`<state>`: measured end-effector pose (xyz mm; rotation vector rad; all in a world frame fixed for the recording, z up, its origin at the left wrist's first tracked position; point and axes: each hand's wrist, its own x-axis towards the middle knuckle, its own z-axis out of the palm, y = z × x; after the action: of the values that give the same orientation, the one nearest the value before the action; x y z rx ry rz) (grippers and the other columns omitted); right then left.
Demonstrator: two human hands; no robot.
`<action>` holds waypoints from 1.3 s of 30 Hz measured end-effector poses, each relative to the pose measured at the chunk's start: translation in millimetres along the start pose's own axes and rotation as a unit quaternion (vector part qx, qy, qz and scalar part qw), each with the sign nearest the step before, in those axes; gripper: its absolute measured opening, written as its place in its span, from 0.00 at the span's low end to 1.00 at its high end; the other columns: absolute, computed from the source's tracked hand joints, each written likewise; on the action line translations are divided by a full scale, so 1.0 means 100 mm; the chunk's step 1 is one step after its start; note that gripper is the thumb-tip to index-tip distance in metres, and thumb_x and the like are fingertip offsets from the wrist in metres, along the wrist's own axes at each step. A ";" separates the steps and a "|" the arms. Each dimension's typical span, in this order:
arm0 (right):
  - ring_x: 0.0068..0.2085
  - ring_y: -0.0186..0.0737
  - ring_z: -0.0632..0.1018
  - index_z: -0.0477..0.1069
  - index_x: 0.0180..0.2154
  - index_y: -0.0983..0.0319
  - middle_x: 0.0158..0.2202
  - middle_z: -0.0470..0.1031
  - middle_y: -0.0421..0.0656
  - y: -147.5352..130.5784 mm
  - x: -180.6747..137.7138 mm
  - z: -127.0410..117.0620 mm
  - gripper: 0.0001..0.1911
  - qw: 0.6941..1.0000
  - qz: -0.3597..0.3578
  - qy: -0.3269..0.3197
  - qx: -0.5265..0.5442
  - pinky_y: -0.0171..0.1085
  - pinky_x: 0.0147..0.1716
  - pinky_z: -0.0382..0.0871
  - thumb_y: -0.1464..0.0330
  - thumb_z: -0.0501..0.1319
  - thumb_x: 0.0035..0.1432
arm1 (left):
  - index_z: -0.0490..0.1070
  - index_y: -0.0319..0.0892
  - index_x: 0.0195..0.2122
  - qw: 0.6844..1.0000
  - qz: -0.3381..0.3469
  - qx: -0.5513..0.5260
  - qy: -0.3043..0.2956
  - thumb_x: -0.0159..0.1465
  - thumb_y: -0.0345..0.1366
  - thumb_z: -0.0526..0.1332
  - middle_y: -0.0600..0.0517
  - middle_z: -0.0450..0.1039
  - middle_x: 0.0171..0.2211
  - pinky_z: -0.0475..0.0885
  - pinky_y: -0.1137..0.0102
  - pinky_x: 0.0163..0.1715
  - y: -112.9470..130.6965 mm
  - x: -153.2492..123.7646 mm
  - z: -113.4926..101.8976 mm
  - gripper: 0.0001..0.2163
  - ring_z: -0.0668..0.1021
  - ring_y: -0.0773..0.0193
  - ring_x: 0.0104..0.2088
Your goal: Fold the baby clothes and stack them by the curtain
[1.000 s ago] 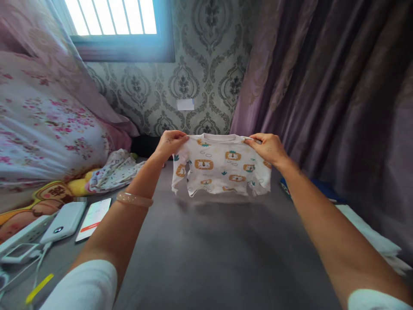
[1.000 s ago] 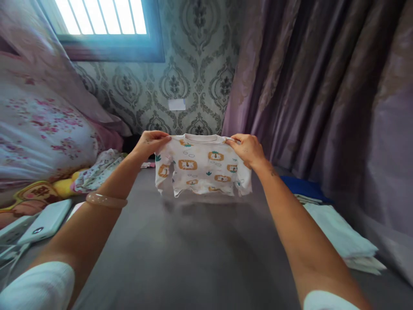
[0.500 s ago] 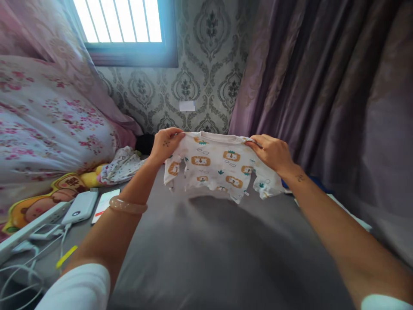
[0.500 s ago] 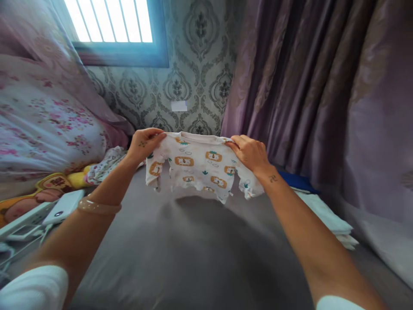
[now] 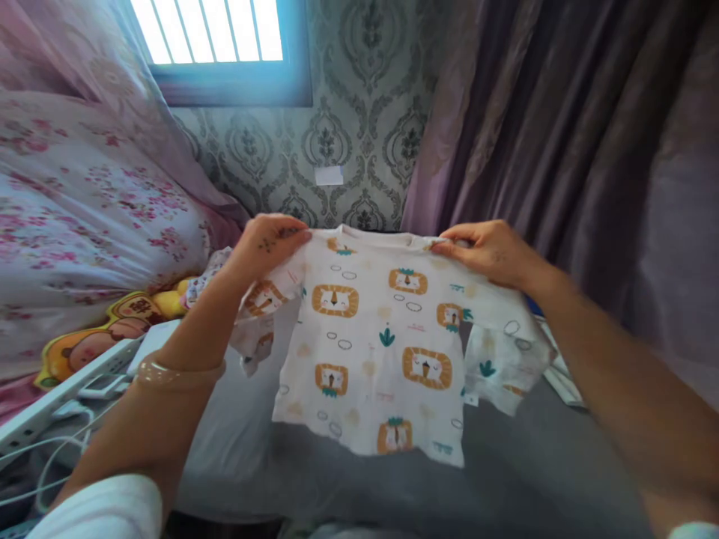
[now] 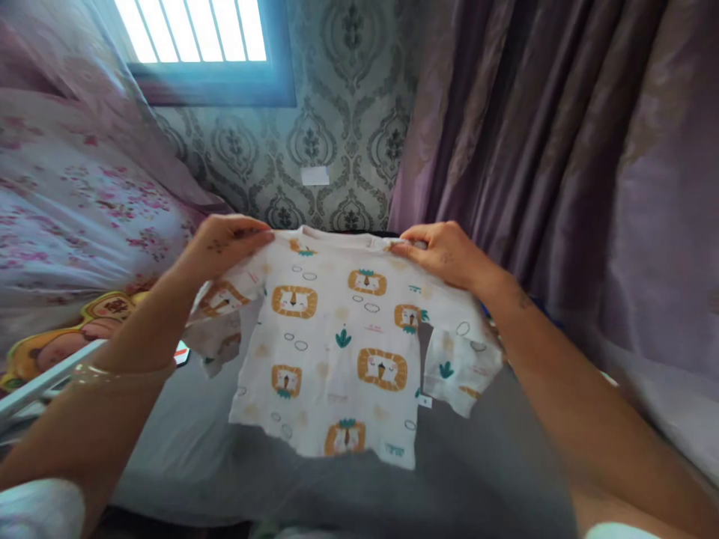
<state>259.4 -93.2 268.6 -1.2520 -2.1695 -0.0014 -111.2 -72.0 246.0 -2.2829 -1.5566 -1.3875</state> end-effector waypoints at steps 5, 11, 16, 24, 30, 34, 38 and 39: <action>0.39 0.43 0.78 0.77 0.42 0.56 0.40 0.80 0.42 0.57 0.08 0.88 0.18 0.992 0.017 -0.119 -0.034 0.36 0.36 0.66 0.54 0.55 0.62 | 0.79 0.40 0.36 0.991 -0.035 -0.005 -0.129 0.58 0.46 0.58 0.50 0.77 0.29 0.66 0.74 0.29 -0.77 -0.19 0.93 0.16 0.75 0.63 0.29; 0.45 0.43 0.77 0.74 0.43 0.56 0.43 0.78 0.44 1.10 -0.05 1.93 0.17 0.965 0.039 -0.191 -0.178 0.35 0.37 0.63 0.58 0.49 0.67 | 0.78 0.40 0.38 0.977 -0.081 0.039 -0.192 0.61 0.38 0.56 0.45 0.78 0.35 0.69 0.69 0.38 -1.31 -0.51 1.94 0.13 0.76 0.59 0.35; 0.46 0.43 0.76 0.72 0.46 0.55 0.46 0.76 0.44 1.29 -0.05 2.28 0.19 0.961 0.064 -0.189 -0.190 0.36 0.36 0.63 0.57 0.46 0.69 | 0.78 0.40 0.40 0.976 -0.086 0.098 -0.172 0.64 0.39 0.53 0.44 0.75 0.35 0.67 0.66 0.40 -1.54 -0.55 2.27 0.14 0.75 0.57 0.37; 0.47 0.45 0.76 0.70 0.48 0.54 0.47 0.75 0.45 1.43 0.15 2.49 0.19 0.952 0.095 -0.212 -0.198 0.37 0.37 0.62 0.57 0.44 0.69 | 0.75 0.40 0.45 0.973 -0.083 0.140 -0.164 0.67 0.39 0.49 0.42 0.73 0.40 0.64 0.63 0.43 -1.62 -0.49 2.41 0.17 0.73 0.54 0.42; 0.47 0.45 0.76 0.70 0.47 0.56 0.47 0.75 0.47 1.55 0.25 2.59 0.19 0.952 0.094 -0.209 -0.203 0.37 0.37 0.62 0.57 0.45 0.69 | 0.74 0.41 0.45 0.965 -0.064 0.186 -0.171 0.68 0.38 0.47 0.42 0.72 0.41 0.63 0.63 0.43 -1.63 -0.35 2.49 0.17 0.72 0.53 0.44; 0.47 0.45 0.75 0.70 0.46 0.55 0.47 0.76 0.46 1.61 0.27 2.64 0.19 0.951 0.098 -0.219 -0.196 0.37 0.38 0.63 0.56 0.45 0.69 | 0.74 0.42 0.44 0.959 -0.058 0.202 -0.191 0.68 0.38 0.48 0.42 0.72 0.40 0.62 0.63 0.42 -1.68 -0.33 2.55 0.16 0.72 0.53 0.43; 0.48 0.45 0.75 0.71 0.46 0.56 0.47 0.75 0.46 1.64 0.25 2.71 0.19 0.953 0.098 -0.224 -0.178 0.37 0.39 0.64 0.57 0.46 0.68 | 0.74 0.41 0.44 0.952 -0.070 0.201 -0.219 0.68 0.38 0.49 0.42 0.72 0.40 0.63 0.63 0.42 -1.74 -0.36 2.62 0.15 0.72 0.53 0.44; 0.48 0.45 0.75 0.72 0.46 0.56 0.47 0.75 0.47 1.66 0.24 2.73 0.19 0.956 0.099 -0.220 -0.168 0.37 0.39 0.64 0.57 0.46 0.68 | 0.74 0.41 0.44 0.950 -0.074 0.200 -0.228 0.68 0.38 0.49 0.42 0.72 0.40 0.63 0.64 0.43 -1.76 -0.37 2.63 0.15 0.73 0.53 0.44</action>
<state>239.9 98.0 12.5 -1.8028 -2.4793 -0.0109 -81.3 116.2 -9.1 -2.3569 -1.9444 -0.4916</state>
